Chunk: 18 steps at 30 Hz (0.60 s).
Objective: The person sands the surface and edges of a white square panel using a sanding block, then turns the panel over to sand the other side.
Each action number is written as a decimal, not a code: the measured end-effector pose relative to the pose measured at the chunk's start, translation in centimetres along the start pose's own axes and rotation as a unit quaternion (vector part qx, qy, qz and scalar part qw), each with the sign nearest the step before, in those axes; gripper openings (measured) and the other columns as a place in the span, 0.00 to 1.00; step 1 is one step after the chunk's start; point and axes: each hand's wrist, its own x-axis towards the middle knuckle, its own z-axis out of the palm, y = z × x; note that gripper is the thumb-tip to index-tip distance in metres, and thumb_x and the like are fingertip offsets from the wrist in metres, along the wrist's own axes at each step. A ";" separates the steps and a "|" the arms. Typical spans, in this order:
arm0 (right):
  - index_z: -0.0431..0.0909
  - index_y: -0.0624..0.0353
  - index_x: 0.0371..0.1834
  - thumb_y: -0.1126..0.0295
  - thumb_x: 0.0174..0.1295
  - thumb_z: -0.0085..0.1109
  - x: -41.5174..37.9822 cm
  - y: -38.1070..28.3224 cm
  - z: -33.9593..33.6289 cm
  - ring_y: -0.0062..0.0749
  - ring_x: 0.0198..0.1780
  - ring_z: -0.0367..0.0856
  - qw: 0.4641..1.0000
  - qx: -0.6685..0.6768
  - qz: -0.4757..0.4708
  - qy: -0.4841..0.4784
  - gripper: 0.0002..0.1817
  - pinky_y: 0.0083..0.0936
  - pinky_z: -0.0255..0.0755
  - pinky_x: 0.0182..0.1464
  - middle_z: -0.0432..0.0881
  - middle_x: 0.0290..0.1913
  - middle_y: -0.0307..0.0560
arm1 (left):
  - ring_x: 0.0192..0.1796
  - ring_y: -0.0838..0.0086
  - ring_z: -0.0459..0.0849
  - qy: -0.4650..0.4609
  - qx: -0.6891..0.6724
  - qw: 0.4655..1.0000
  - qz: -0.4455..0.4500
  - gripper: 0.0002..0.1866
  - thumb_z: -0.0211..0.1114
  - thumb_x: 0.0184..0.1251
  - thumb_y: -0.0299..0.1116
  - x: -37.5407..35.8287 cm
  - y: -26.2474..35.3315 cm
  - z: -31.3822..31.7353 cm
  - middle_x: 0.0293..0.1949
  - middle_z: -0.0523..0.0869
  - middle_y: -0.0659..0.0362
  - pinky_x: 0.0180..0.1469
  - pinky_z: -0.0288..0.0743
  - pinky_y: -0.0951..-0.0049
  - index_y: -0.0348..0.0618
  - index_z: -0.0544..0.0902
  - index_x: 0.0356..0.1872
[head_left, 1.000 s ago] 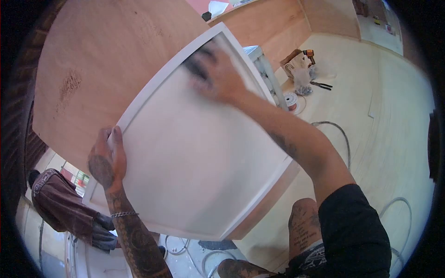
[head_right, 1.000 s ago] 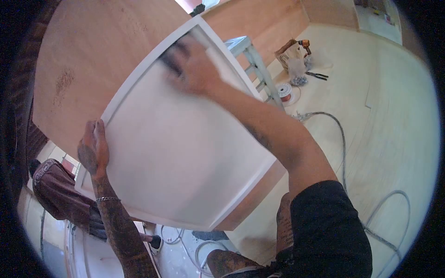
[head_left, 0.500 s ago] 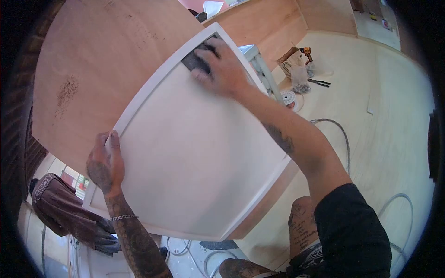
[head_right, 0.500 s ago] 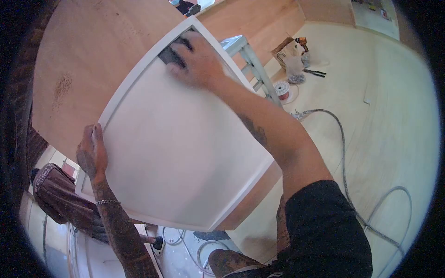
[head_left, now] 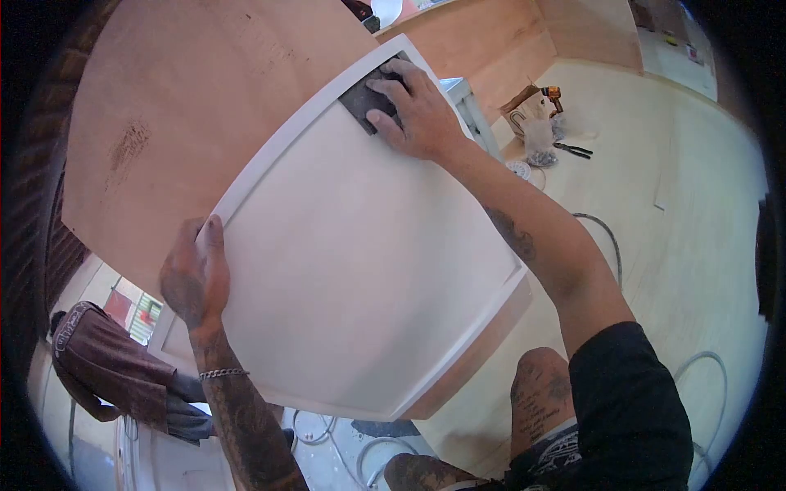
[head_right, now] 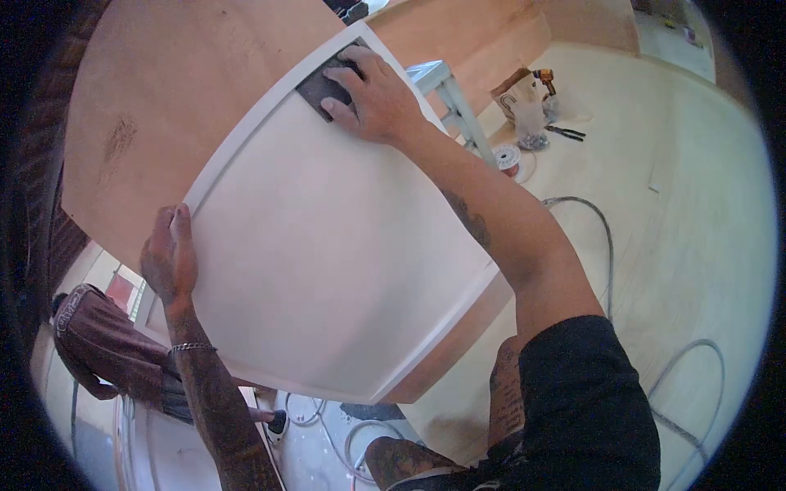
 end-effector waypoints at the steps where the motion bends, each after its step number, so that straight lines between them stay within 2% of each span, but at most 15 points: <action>1: 0.76 0.56 0.61 0.47 0.56 0.70 0.1 -0.9 0.2 0.60 0.68 0.70 0.999 -0.014 0.032 0.026 0.35 0.49 0.67 0.70 0.69 0.67 0.61 | 0.44 0.50 0.89 0.006 -0.018 1.000 0.007 0.22 0.54 0.78 0.56 0.0 0.1 -0.1 0.38 0.89 0.47 0.47 0.78 0.55 0.48 0.85 0.48; 2: 0.76 0.54 0.61 0.47 0.56 0.70 0.1 -1.8 0.3 0.58 0.67 0.71 0.996 -0.030 0.064 0.051 0.33 0.49 0.69 0.69 0.70 0.67 0.58 | 0.44 0.50 0.89 0.010 -0.019 1.000 0.005 0.22 0.54 0.78 0.56 0.0 0.3 -0.2 0.38 0.89 0.47 0.47 0.78 0.55 0.48 0.85 0.48; 3: 0.76 0.54 0.61 0.48 0.57 0.70 0.2 -2.9 -0.1 0.57 0.66 0.72 0.999 0.005 -0.010 0.039 0.33 0.49 0.70 0.67 0.70 0.67 0.58 | 0.44 0.51 0.89 0.002 -0.005 1.000 -0.012 0.22 0.54 0.78 0.56 0.0 0.5 -0.2 0.39 0.90 0.47 0.47 0.78 0.55 0.48 0.85 0.48; 6: 0.76 0.59 0.60 0.47 0.56 0.70 0.3 1.0 -1.0 0.59 0.67 0.71 0.997 -0.044 -0.061 -0.007 0.35 0.49 0.70 0.67 0.69 0.67 0.64 | 0.44 0.52 0.89 -0.008 0.017 1.000 -0.012 0.22 0.54 0.78 0.56 0.1 0.4 -0.1 0.39 0.90 0.47 0.48 0.78 0.56 0.48 0.86 0.48; 7: 0.77 0.58 0.61 0.45 0.55 0.70 -0.2 1.7 -1.2 0.59 0.69 0.69 0.997 -0.061 0.049 -0.009 0.37 0.49 0.66 0.71 0.69 0.67 0.63 | 0.44 0.52 0.89 -0.007 0.023 1.000 0.001 0.22 0.54 0.78 0.56 0.0 0.2 -0.2 0.40 0.90 0.48 0.48 0.78 0.56 0.49 0.86 0.48; 8: 0.77 0.58 0.61 0.45 0.55 0.70 0.0 0.7 -1.2 0.59 0.69 0.69 0.997 -0.060 0.047 -0.008 0.37 0.49 0.66 0.71 0.69 0.67 0.63 | 0.44 0.52 0.89 -0.006 0.024 1.000 -0.001 0.22 0.54 0.78 0.56 0.0 0.0 -0.2 0.40 0.90 0.48 0.48 0.78 0.56 0.49 0.86 0.48; 10: 0.77 0.52 0.63 0.45 0.58 0.67 0.3 -2.6 -1.6 0.54 0.72 0.67 0.991 -0.132 0.021 -0.004 0.34 0.51 0.60 0.74 0.71 0.68 0.56 | 0.39 0.53 0.89 0.031 0.005 0.999 0.024 0.21 0.58 0.76 0.55 -0.2 0.1 0.1 0.36 0.90 0.48 0.44 0.79 0.54 0.48 0.86 0.46; 11: 0.77 0.51 0.63 0.43 0.59 0.65 -0.3 -3.2 -1.4 0.50 0.73 0.65 0.996 -0.085 0.004 -0.015 0.33 0.56 0.53 0.76 0.71 0.68 0.53 | 0.39 0.53 0.89 0.034 0.006 0.999 0.023 0.21 0.58 0.76 0.55 -0.2 0.4 -0.1 0.36 0.90 0.48 0.44 0.79 0.54 0.48 0.86 0.46; 13: 0.77 0.51 0.63 0.42 0.58 0.65 -0.1 -0.9 -1.9 0.50 0.73 0.65 0.992 -0.123 -0.001 -0.020 0.34 0.58 0.52 0.77 0.70 0.69 0.54 | 0.45 0.52 0.89 -0.013 0.002 1.000 -0.022 0.22 0.55 0.78 0.55 -0.4 0.7 -0.7 0.40 0.90 0.47 0.48 0.78 0.56 0.48 0.86 0.46; 14: 0.77 0.52 0.62 0.41 0.58 0.65 -0.3 0.4 -2.2 0.49 0.73 0.65 0.987 -0.159 -0.004 -0.027 0.34 0.60 0.51 0.77 0.70 0.69 0.56 | 0.45 0.52 0.89 -0.013 0.004 1.000 -0.023 0.22 0.55 0.78 0.55 -0.6 0.5 -0.8 0.40 0.90 0.47 0.48 0.78 0.56 0.48 0.86 0.46; 15: 0.75 0.51 0.65 0.44 0.57 0.67 0.1 0.6 -3.0 0.47 0.74 0.66 0.984 -0.178 -0.005 -0.027 0.36 0.63 0.48 0.76 0.71 0.69 0.55 | 0.45 0.52 0.89 -0.002 0.001 1.000 -0.012 0.22 0.55 0.78 0.55 -0.6 0.3 -0.7 0.40 0.90 0.47 0.49 0.78 0.55 0.48 0.86 0.46; 16: 0.75 0.51 0.65 0.44 0.57 0.67 0.0 -0.3 -2.8 0.47 0.74 0.66 0.984 -0.177 -0.005 -0.026 0.36 0.63 0.48 0.76 0.71 0.69 0.55 | 0.45 0.52 0.89 0.009 -0.002 1.000 -0.002 0.22 0.55 0.78 0.55 -0.7 0.2 -0.7 0.40 0.90 0.47 0.49 0.78 0.55 0.47 0.86 0.46; 18: 0.76 0.48 0.65 0.49 0.61 0.66 -0.1 -3.0 -2.3 0.44 0.72 0.68 0.995 -0.093 -0.001 -0.028 0.30 0.60 0.46 0.77 0.72 0.66 0.52 | 0.45 0.51 0.89 0.014 -0.003 1.000 -0.003 0.22 0.56 0.78 0.55 -0.7 0.3 -0.6 0.40 0.90 0.47 0.49 0.78 0.55 0.47 0.86 0.46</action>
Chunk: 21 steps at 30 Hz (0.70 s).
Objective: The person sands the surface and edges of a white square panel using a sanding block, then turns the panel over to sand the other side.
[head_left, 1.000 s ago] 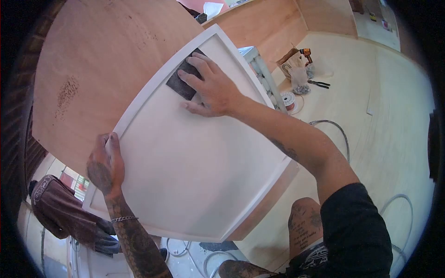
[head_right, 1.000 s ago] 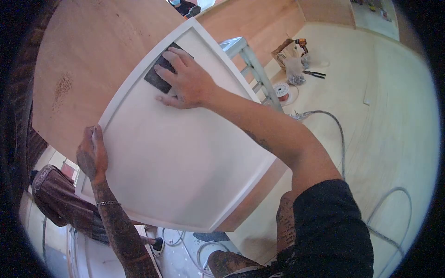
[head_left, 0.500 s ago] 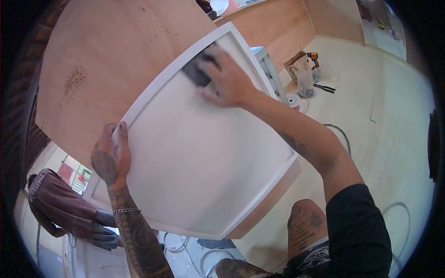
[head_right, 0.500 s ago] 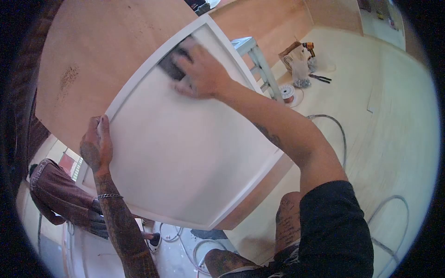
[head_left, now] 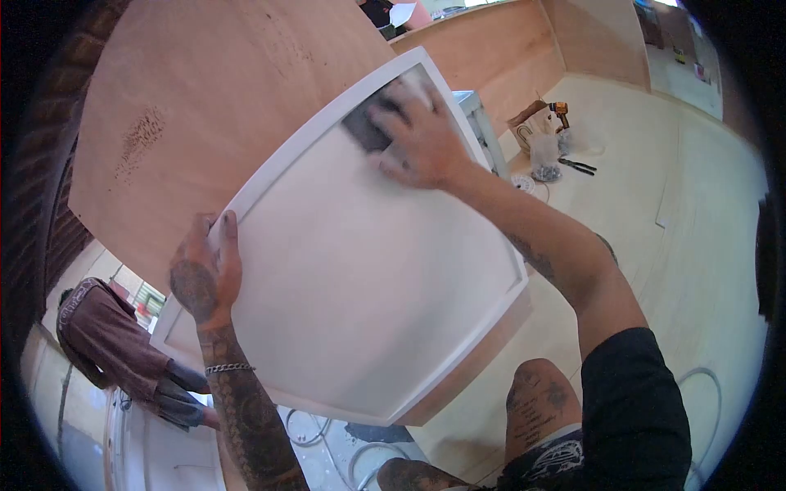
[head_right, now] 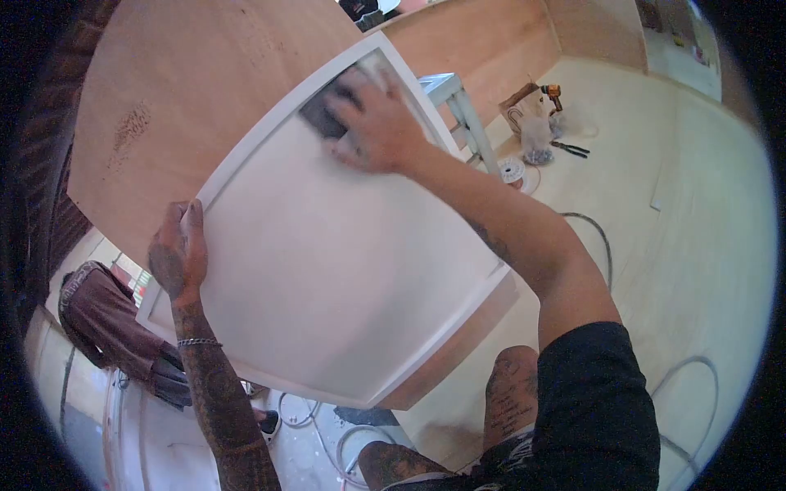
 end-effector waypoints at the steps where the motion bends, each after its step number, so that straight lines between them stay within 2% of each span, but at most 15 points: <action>1: 0.77 0.49 0.64 0.50 0.61 0.66 -0.1 -0.9 0.0 0.45 0.71 0.68 0.999 0.040 -0.015 0.010 0.29 0.58 0.45 0.77 0.73 0.65 0.51 | 0.46 0.51 0.89 0.003 0.000 1.000 0.001 0.21 0.56 0.77 0.55 -0.1 0.1 0.0 0.40 0.90 0.47 0.49 0.78 0.55 0.47 0.86 0.46; 5: 0.77 0.48 0.64 0.45 0.59 0.65 -0.3 4.0 1.1 0.48 0.74 0.65 0.998 -0.041 0.030 0.031 0.32 0.57 0.47 0.77 0.72 0.65 0.55 | 0.45 0.50 0.89 -0.017 0.003 1.000 -0.004 0.21 0.56 0.78 0.54 -0.4 0.0 -0.6 0.40 0.90 0.47 0.49 0.78 0.54 0.47 0.86 0.46; 7: 0.78 0.47 0.62 0.47 0.59 0.65 -0.1 0.9 1.4 0.45 0.73 0.67 0.999 -0.016 0.028 0.043 0.30 0.59 0.50 0.75 0.72 0.66 0.53 | 0.40 0.53 0.89 0.037 0.011 0.999 0.027 0.21 0.59 0.76 0.55 -0.2 -0.2 0.3 0.35 0.90 0.49 0.44 0.79 0.54 0.48 0.86 0.43; 9: 0.79 0.45 0.61 0.49 0.60 0.66 -0.3 -1.9 0.7 0.42 0.71 0.70 0.997 0.064 -0.007 0.038 0.27 0.63 0.53 0.71 0.72 0.67 0.50 | 0.40 0.53 0.89 0.031 0.014 0.999 0.021 0.21 0.58 0.76 0.56 -0.1 -0.3 0.4 0.35 0.90 0.49 0.44 0.79 0.54 0.48 0.86 0.43; 10: 0.79 0.45 0.61 0.49 0.60 0.66 -0.4 -0.6 0.8 0.42 0.71 0.70 0.997 0.062 -0.005 0.038 0.27 0.63 0.53 0.71 0.72 0.67 0.50 | 0.40 0.52 0.89 0.024 0.021 0.999 0.019 0.22 0.58 0.76 0.56 0.0 -0.3 0.5 0.35 0.90 0.49 0.43 0.79 0.53 0.48 0.86 0.43; 12: 0.78 0.46 0.64 0.41 0.60 0.63 -0.4 2.6 1.2 0.46 0.75 0.66 0.997 -0.043 0.060 0.016 0.33 0.66 0.47 0.76 0.71 0.66 0.55 | 0.43 0.50 0.89 -0.014 0.020 1.000 -0.007 0.22 0.57 0.77 0.56 0.1 0.3 -0.4 0.37 0.90 0.47 0.45 0.79 0.53 0.48 0.86 0.45; 13: 0.78 0.44 0.65 0.40 0.60 0.62 -0.6 3.2 1.5 0.49 0.75 0.65 0.995 -0.094 0.040 0.009 0.33 0.67 0.43 0.78 0.71 0.67 0.56 | 0.45 0.48 0.88 -0.047 0.018 0.998 -0.034 0.22 0.55 0.77 0.56 0.2 0.4 -0.6 0.39 0.89 0.45 0.47 0.78 0.52 0.49 0.85 0.47; 14: 0.78 0.44 0.65 0.40 0.60 0.62 -0.4 1.9 1.2 0.49 0.75 0.65 0.995 -0.096 0.038 0.008 0.33 0.67 0.43 0.78 0.71 0.67 0.56 | 0.45 0.48 0.88 -0.047 0.015 0.998 -0.035 0.22 0.55 0.77 0.56 0.3 0.2 -0.5 0.39 0.89 0.45 0.47 0.78 0.52 0.49 0.85 0.47; 16: 0.78 0.39 0.65 0.46 0.63 0.64 -0.8 -1.7 1.2 0.47 0.74 0.67 0.999 -0.025 0.031 0.011 0.28 0.67 0.45 0.77 0.71 0.69 0.51 | 0.44 0.48 0.88 -0.019 0.031 0.999 -0.021 0.23 0.54 0.78 0.57 0.2 -0.1 0.2 0.39 0.89 0.46 0.47 0.78 0.53 0.49 0.85 0.47; 17: 0.78 0.41 0.65 0.48 0.61 0.65 -0.7 -2.4 0.8 0.48 0.71 0.69 0.999 -0.017 0.027 0.020 0.28 0.64 0.50 0.76 0.70 0.71 0.52 | 0.44 0.48 0.88 -0.022 0.028 0.999 -0.019 0.23 0.54 0.78 0.57 0.3 -0.1 0.4 0.39 0.89 0.46 0.47 0.78 0.53 0.49 0.85 0.47; 18: 0.78 0.41 0.65 0.48 0.61 0.65 -0.7 -1.2 1.0 0.48 0.71 0.69 0.999 -0.018 0.028 0.018 0.28 0.64 0.50 0.76 0.70 0.71 0.52 | 0.42 0.49 0.89 -0.007 0.025 1.000 -0.005 0.23 0.55 0.77 0.57 0.5 -0.1 0.6 0.37 0.90 0.46 0.45 0.79 0.52 0.48 0.86 0.45; 20: 0.78 0.50 0.64 0.43 0.60 0.64 -0.2 2.4 1.9 0.52 0.73 0.66 0.999 -0.029 0.025 0.019 0.33 0.58 0.51 0.77 0.69 0.71 0.59 | 0.40 0.51 0.89 0.006 0.023 1.000 0.008 0.23 0.55 0.77 0.57 0.5 -0.2 0.7 0.35 0.90 0.47 0.44 0.80 0.52 0.47 0.86 0.43; 21: 0.77 0.52 0.64 0.43 0.60 0.64 -0.1 2.7 1.5 0.56 0.73 0.64 0.996 -0.017 0.081 0.016 0.34 0.55 0.53 0.77 0.67 0.71 0.62 | 0.40 0.50 0.89 0.019 0.016 1.000 0.017 0.24 0.55 0.77 0.57 0.3 -0.5 0.6 0.35 0.90 0.47 0.44 0.80 0.52 0.47 0.86 0.43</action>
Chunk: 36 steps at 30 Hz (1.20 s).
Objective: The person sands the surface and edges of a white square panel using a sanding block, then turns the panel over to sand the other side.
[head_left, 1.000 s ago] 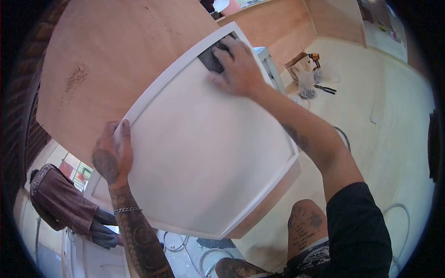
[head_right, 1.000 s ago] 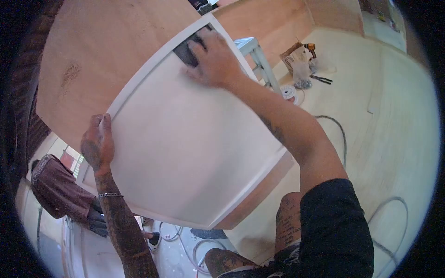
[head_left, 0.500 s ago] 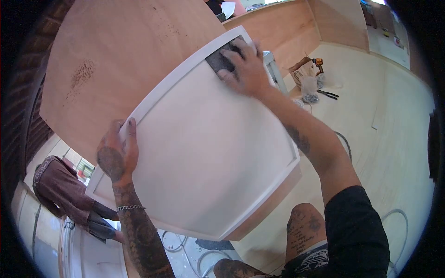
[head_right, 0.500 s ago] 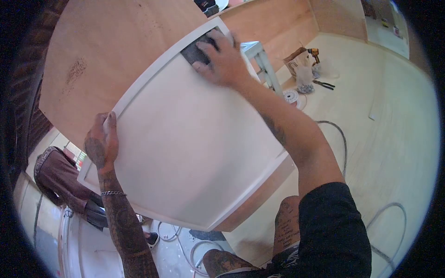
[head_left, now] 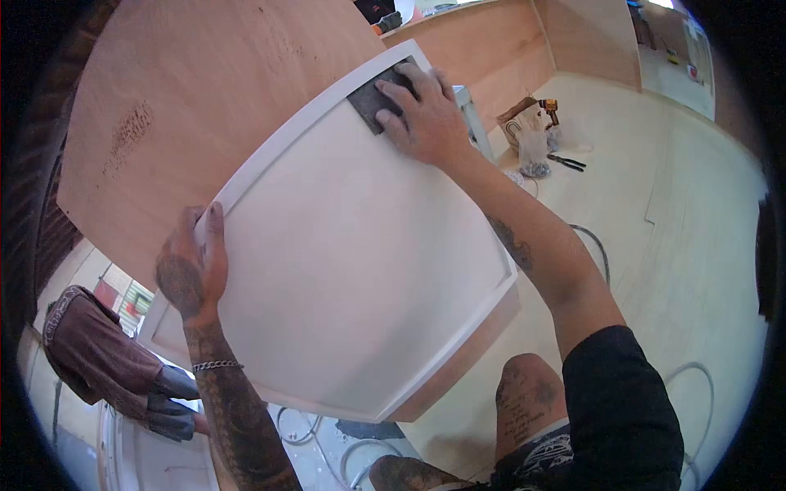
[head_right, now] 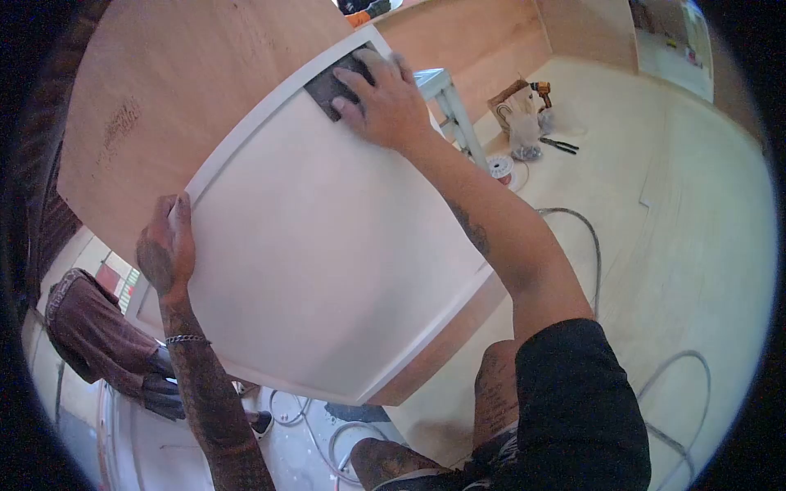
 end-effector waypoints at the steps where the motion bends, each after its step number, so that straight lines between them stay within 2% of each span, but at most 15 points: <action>1: 0.77 0.52 0.64 0.43 0.60 0.64 -0.3 -0.6 0.4 0.56 0.73 0.64 1.000 0.001 0.001 0.000 0.34 0.55 0.53 0.77 0.67 0.71 0.62 | 0.40 0.50 0.89 0.014 -0.007 1.000 0.008 0.24 0.55 0.77 0.58 0.0 0.0 0.0 0.36 0.90 0.47 0.44 0.79 0.53 0.47 0.86 0.43; 4: 0.78 0.54 0.60 0.48 0.63 0.64 -0.9 -5.6 -0.4 0.57 0.72 0.63 0.998 0.046 0.007 0.031 0.28 0.59 0.51 0.77 0.68 0.68 0.58 | 0.46 0.51 0.89 -0.049 0.001 0.998 -0.045 0.22 0.54 0.78 0.56 0.1 0.8 -0.9 0.42 0.90 0.49 0.50 0.78 0.56 0.50 0.85 0.47; 8: 0.77 0.58 0.57 0.46 0.60 0.65 0.0 -2.7 1.4 0.56 0.75 0.61 0.998 0.003 0.036 0.055 0.31 0.63 0.46 0.78 0.65 0.70 0.66 | 0.47 0.51 0.89 -0.042 0.005 0.999 -0.022 0.22 0.55 0.78 0.56 -0.2 0.3 -1.1 0.42 0.90 0.49 0.50 0.78 0.56 0.50 0.85 0.48; 12: 0.78 0.55 0.55 0.48 0.63 0.63 -0.7 -7.6 0.2 0.52 0.72 0.65 0.993 0.092 0.014 0.068 0.25 0.62 0.46 0.79 0.68 0.67 0.59 | 0.45 0.51 0.89 -0.019 0.010 1.000 -0.015 0.22 0.55 0.77 0.57 -0.1 0.4 -0.3 0.40 0.90 0.49 0.48 0.78 0.54 0.49 0.85 0.46; 13: 0.78 0.55 0.55 0.48 0.63 0.63 -0.5 -6.3 0.6 0.52 0.72 0.65 0.993 0.091 0.016 0.068 0.25 0.62 0.46 0.79 0.68 0.67 0.59 | 0.42 0.50 0.88 0.000 0.015 1.000 -0.005 0.23 0.55 0.77 0.57 -0.1 0.3 -0.2 0.37 0.90 0.48 0.46 0.79 0.52 0.48 0.85 0.44; 15: 0.77 0.59 0.56 0.46 0.60 0.66 0.2 -1.8 1.5 0.60 0.72 0.64 0.998 0.025 0.017 0.046 0.30 0.61 0.48 0.79 0.65 0.69 0.69 | 0.43 0.51 0.88 -0.005 0.012 1.000 0.000 0.22 0.55 0.77 0.57 0.0 0.1 -0.2 0.38 0.90 0.48 0.46 0.79 0.52 0.49 0.85 0.45; 17: 0.77 0.59 0.58 0.45 0.60 0.65 0.3 -1.5 1.2 0.60 0.72 0.64 0.999 0.007 0.047 0.021 0.32 0.60 0.50 0.78 0.66 0.69 0.69 | 0.43 0.51 0.88 -0.007 0.007 1.000 0.001 0.22 0.55 0.77 0.57 0.0 0.0 -0.3 0.38 0.90 0.49 0.46 0.79 0.53 0.49 0.85 0.46; 20: 0.78 0.54 0.60 0.49 0.63 0.64 -0.7 -6.6 -0.4 0.51 0.72 0.66 0.996 0.079 -0.009 0.043 0.28 0.62 0.51 0.77 0.70 0.67 0.59 | 0.43 0.51 0.89 -0.015 0.007 1.000 -0.013 0.23 0.55 0.77 0.57 0.3 0.8 -0.4 0.39 0.90 0.49 0.47 0.79 0.53 0.48 0.85 0.46; 23: 0.77 0.55 0.60 0.44 0.62 0.64 -0.5 -1.1 1.5 0.57 0.74 0.63 0.999 0.010 0.014 0.043 0.31 0.62 0.48 0.78 0.66 0.70 0.66 | 0.47 0.49 0.89 -0.067 0.014 0.996 -0.053 0.22 0.55 0.78 0.57 0.3 0.9 -0.8 0.42 0.90 0.47 0.49 0.79 0.53 0.50 0.86 0.47; 25: 0.77 0.53 0.61 0.42 0.63 0.63 -0.3 -1.8 0.8 0.57 0.74 0.64 0.999 0.004 0.027 0.037 0.32 0.62 0.47 0.79 0.67 0.69 0.65 | 0.43 0.51 0.89 -0.014 -0.012 1.000 -0.015 0.25 0.54 0.77 0.58 0.3 0.4 -0.3 0.38 0.90 0.48 0.47 0.79 0.53 0.47 0.86 0.45; 27: 0.78 0.51 0.60 0.46 0.65 0.62 -0.6 -5.3 0.1 0.50 0.72 0.67 0.998 0.038 0.012 0.043 0.27 0.62 0.50 0.77 0.70 0.67 0.58 | 0.43 0.51 0.89 -0.020 -0.005 1.000 -0.023 0.24 0.54 0.77 0.58 0.3 0.7 -0.6 0.38 0.90 0.48 0.47 0.79 0.53 0.48 0.86 0.45; 29: 0.79 0.51 0.59 0.47 0.66 0.62 -0.6 -3.7 0.2 0.51 0.70 0.69 0.997 0.053 -0.012 0.060 0.25 0.61 0.52 0.76 0.71 0.66 0.56 | 0.43 0.51 0.89 -0.033 0.004 0.999 -0.027 0.24 0.55 0.77 0.58 0.1 0.6 -0.6 0.39 0.90 0.47 0.46 0.79 0.53 0.48 0.86 0.44; 32: 0.78 0.54 0.60 0.47 0.63 0.65 0.0 -0.1 1.3 0.58 0.69 0.68 0.995 0.044 0.010 0.084 0.29 0.64 0.46 0.78 0.72 0.66 0.56 | 0.43 0.51 0.89 0.009 0.007 1.000 0.010 0.23 0.55 0.77 0.58 0.1 0.2 -0.4 0.39 0.90 0.47 0.46 0.79 0.52 0.49 0.86 0.45; 35: 0.78 0.55 0.62 0.45 0.62 0.65 -0.8 -7.9 1.4 0.57 0.71 0.67 0.997 0.068 0.014 0.040 0.32 0.64 0.47 0.77 0.73 0.66 0.54 | 0.43 0.50 0.89 -0.002 -0.002 1.000 -0.006 0.23 0.55 0.77 0.57 -0.1 0.5 -0.6 0.38 0.90 0.46 0.46 0.79 0.52 0.49 0.86 0.46; 36: 0.78 0.56 0.62 0.43 0.62 0.64 -1.4 -11.5 1.1 0.56 0.73 0.66 0.992 0.120 -0.025 0.018 0.33 0.64 0.46 0.78 0.72 0.67 0.53 | 0.43 0.49 0.89 -0.016 0.004 1.000 -0.026 0.23 0.55 0.77 0.57 -0.1 0.8 -0.8 0.38 0.90 0.46 0.46 0.79 0.52 0.49 0.86 0.46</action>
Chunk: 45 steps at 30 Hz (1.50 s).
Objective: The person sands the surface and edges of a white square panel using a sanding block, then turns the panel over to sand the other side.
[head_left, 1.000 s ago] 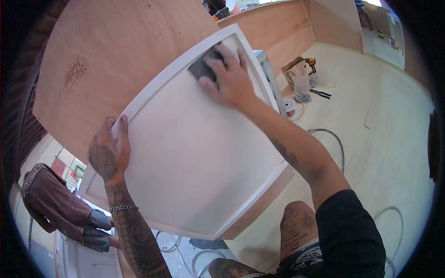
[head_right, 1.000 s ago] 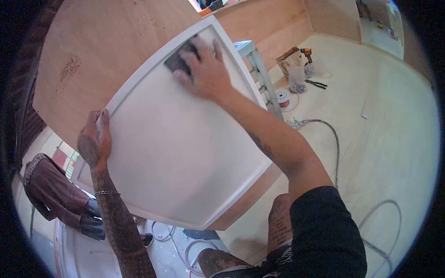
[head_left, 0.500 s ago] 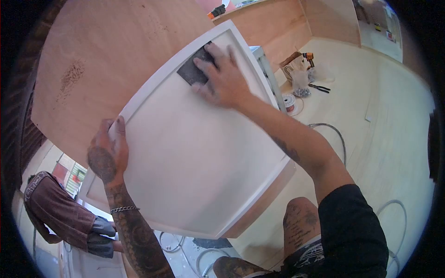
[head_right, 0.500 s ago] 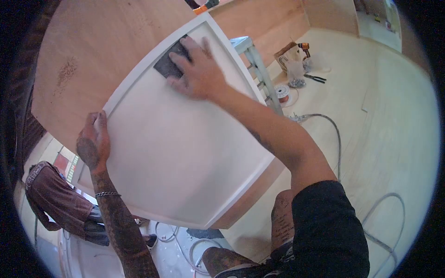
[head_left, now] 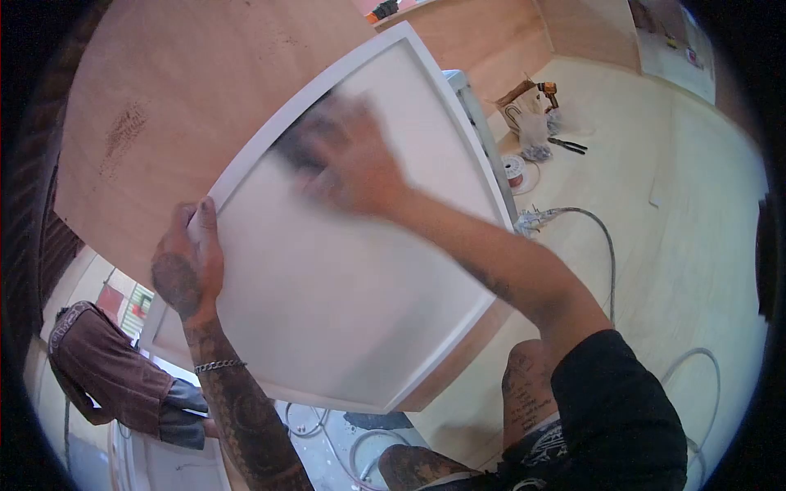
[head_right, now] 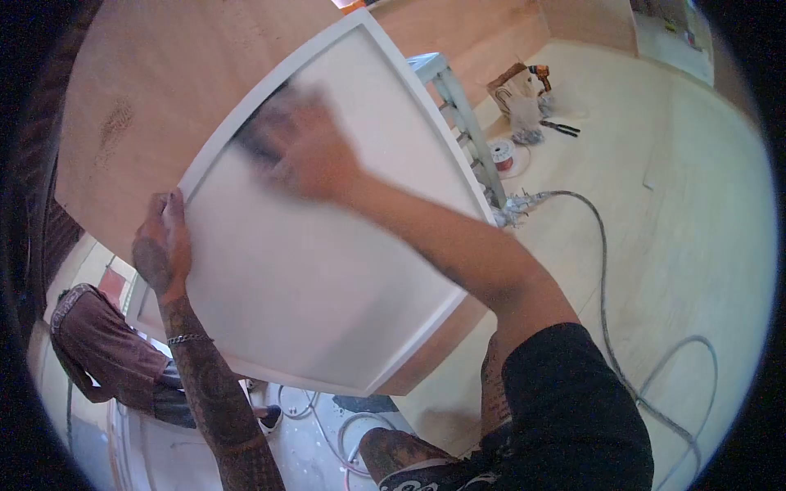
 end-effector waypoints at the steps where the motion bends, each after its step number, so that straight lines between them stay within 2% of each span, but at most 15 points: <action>1: 0.78 0.56 0.62 0.41 0.62 0.63 -0.5 -3.5 0.7 0.56 0.75 0.64 0.998 0.055 -0.035 -0.025 0.34 0.65 0.45 0.79 0.72 0.68 0.53 | 0.43 0.49 0.89 -0.015 0.007 1.000 -0.020 0.23 0.55 0.77 0.57 -0.1 0.3 -0.1 0.38 0.90 0.46 0.46 0.78 0.51 0.48 0.86 0.47; 4: 0.77 0.52 0.67 0.38 0.63 0.59 -1.1 -8.4 1.4 0.52 0.79 0.58 0.974 0.174 -0.118 -0.086 0.36 0.66 0.41 0.80 0.70 0.72 0.50 | 0.48 0.44 0.87 -0.045 0.011 0.999 -0.013 0.25 0.48 0.80 0.59 0.2 0.2 -0.3 0.42 0.89 0.46 0.50 0.76 0.50 0.50 0.84 0.51; 9: 0.64 0.36 0.79 0.42 0.63 0.61 0.4 1.5 -1.7 0.44 0.79 0.59 0.975 -0.060 -0.113 -0.183 0.40 0.67 0.38 0.79 0.66 0.77 0.40 | 0.46 0.45 0.87 -0.024 -0.010 1.000 0.015 0.25 0.50 0.79 0.58 -0.1 -0.5 0.1 0.39 0.89 0.46 0.48 0.77 0.50 0.49 0.85 0.49; 12: 0.71 0.45 0.72 0.53 0.70 0.56 0.3 10.7 -3.6 0.48 0.73 0.66 0.999 -0.039 -0.009 0.031 0.28 0.60 0.47 0.78 0.72 0.71 0.46 | 0.43 0.47 0.88 0.011 -0.018 0.999 0.039 0.24 0.51 0.79 0.57 -0.2 -0.7 0.1 0.37 0.89 0.47 0.46 0.78 0.51 0.48 0.86 0.47; 13: 0.74 0.51 0.68 0.51 0.70 0.56 0.4 10.9 -4.6 0.50 0.72 0.68 0.988 -0.153 -0.006 0.001 0.27 0.61 0.50 0.76 0.73 0.69 0.51 | 0.43 0.48 0.88 0.014 -0.042 0.998 0.045 0.24 0.50 0.80 0.57 -0.1 -0.7 0.0 0.38 0.89 0.47 0.47 0.78 0.52 0.48 0.85 0.47; 18: 0.76 0.57 0.66 0.46 0.60 0.66 -0.8 -4.9 0.5 0.58 0.75 0.63 0.998 0.061 0.019 0.000 0.36 0.62 0.49 0.77 0.72 0.69 0.58 | 0.46 0.43 0.86 -0.010 -0.035 0.999 0.026 0.26 0.45 0.81 0.58 -0.6 -0.9 -0.5 0.38 0.87 0.43 0.48 0.75 0.49 0.48 0.82 0.49; 20: 0.76 0.59 0.66 0.43 0.60 0.65 -0.9 -12.2 1.3 0.57 0.77 0.60 0.979 0.171 -0.030 -0.112 0.37 0.63 0.46 0.79 0.69 0.72 0.59 | 0.46 0.42 0.86 -0.016 -0.033 0.999 0.025 0.26 0.45 0.81 0.58 -0.8 -0.8 -0.8 0.39 0.87 0.43 0.48 0.75 0.49 0.48 0.82 0.49; 23: 0.79 0.50 0.64 0.41 0.63 0.59 -1.6 -14.7 3.6 0.49 0.76 0.63 0.972 0.179 -0.139 -0.067 0.32 0.64 0.44 0.80 0.71 0.71 0.50 | 0.47 0.41 0.86 -0.033 -0.024 0.999 0.016 0.27 0.43 0.81 0.59 -0.7 -0.7 -1.3 0.39 0.87 0.42 0.48 0.75 0.48 0.48 0.82 0.49; 27: 0.71 0.42 0.73 0.50 0.65 0.61 -1.0 -3.2 -0.8 0.46 0.74 0.66 0.985 0.020 -0.103 -0.139 0.33 0.66 0.46 0.78 0.71 0.73 0.43 | 0.46 0.44 0.87 0.004 -0.058 0.997 0.044 0.26 0.46 0.80 0.58 -1.3 -1.1 -1.6 0.40 0.88 0.43 0.49 0.76 0.50 0.49 0.84 0.50; 30: 0.77 0.53 0.67 0.54 0.65 0.61 0.1 5.4 -4.3 0.53 0.69 0.69 0.995 -0.076 0.063 0.019 0.28 0.51 0.57 0.74 0.74 0.69 0.54 | 0.46 0.46 0.88 0.012 -0.058 0.997 0.050 0.24 0.49 0.80 0.57 -0.8 -1.1 -1.6 0.40 0.89 0.45 0.50 0.78 0.51 0.50 0.85 0.50; 34: 0.76 0.60 0.66 0.46 0.60 0.65 -0.2 -1.2 -1.7 0.61 0.73 0.64 0.999 -0.035 0.003 0.004 0.36 0.59 0.56 0.75 0.72 0.67 0.64 | 0.46 0.44 0.87 -0.037 -0.043 0.998 0.007 0.23 0.49 0.80 0.57 -0.5 -0.5 -2.3 0.40 0.89 0.45 0.50 0.77 0.48 0.51 0.84 0.49; 37: 0.67 0.48 0.75 0.45 0.59 0.67 -1.1 -8.8 -0.8 0.58 0.77 0.59 0.993 0.105 -0.023 -0.048 0.42 0.59 0.48 0.80 0.65 0.74 0.56 | 0.46 0.44 0.87 -0.055 -0.042 0.998 0.011 0.24 0.48 0.80 0.57 -0.4 -0.7 -2.6 0.40 0.89 0.44 0.49 0.77 0.48 0.50 0.84 0.48; 41: 0.67 0.48 0.75 0.50 0.61 0.66 -0.1 1.3 -3.7 0.49 0.77 0.60 0.985 -0.072 -0.112 -0.111 0.39 0.53 0.53 0.79 0.65 0.74 0.47 | 0.47 0.42 0.86 -0.041 -0.061 0.996 0.057 0.24 0.45 0.82 0.55 -0.5 -0.9 -2.3 0.42 0.87 0.42 0.48 0.76 0.48 0.48 0.81 0.51; 43: 0.66 0.47 0.75 0.51 0.61 0.65 -0.6 8.0 -5.0 0.49 0.75 0.62 0.994 -0.073 0.073 -0.032 0.39 0.49 0.57 0.76 0.64 0.76 0.48 | 0.47 0.42 0.86 -0.056 -0.048 0.997 0.029 0.23 0.46 0.81 0.55 -0.6 -0.7 -2.0 0.42 0.88 0.42 0.47 0.76 0.49 0.49 0.82 0.51; 45: 0.67 0.46 0.75 0.53 0.61 0.66 -1.0 7.7 -6.2 0.49 0.74 0.63 0.996 -0.079 0.032 -0.039 0.38 0.48 0.58 0.75 0.64 0.76 0.48 | 0.47 0.43 0.87 -0.055 -0.046 0.997 0.023 0.23 0.47 0.81 0.55 -0.7 -0.6 -1.7 0.41 0.88 0.43 0.47 0.76 0.49 0.49 0.82 0.50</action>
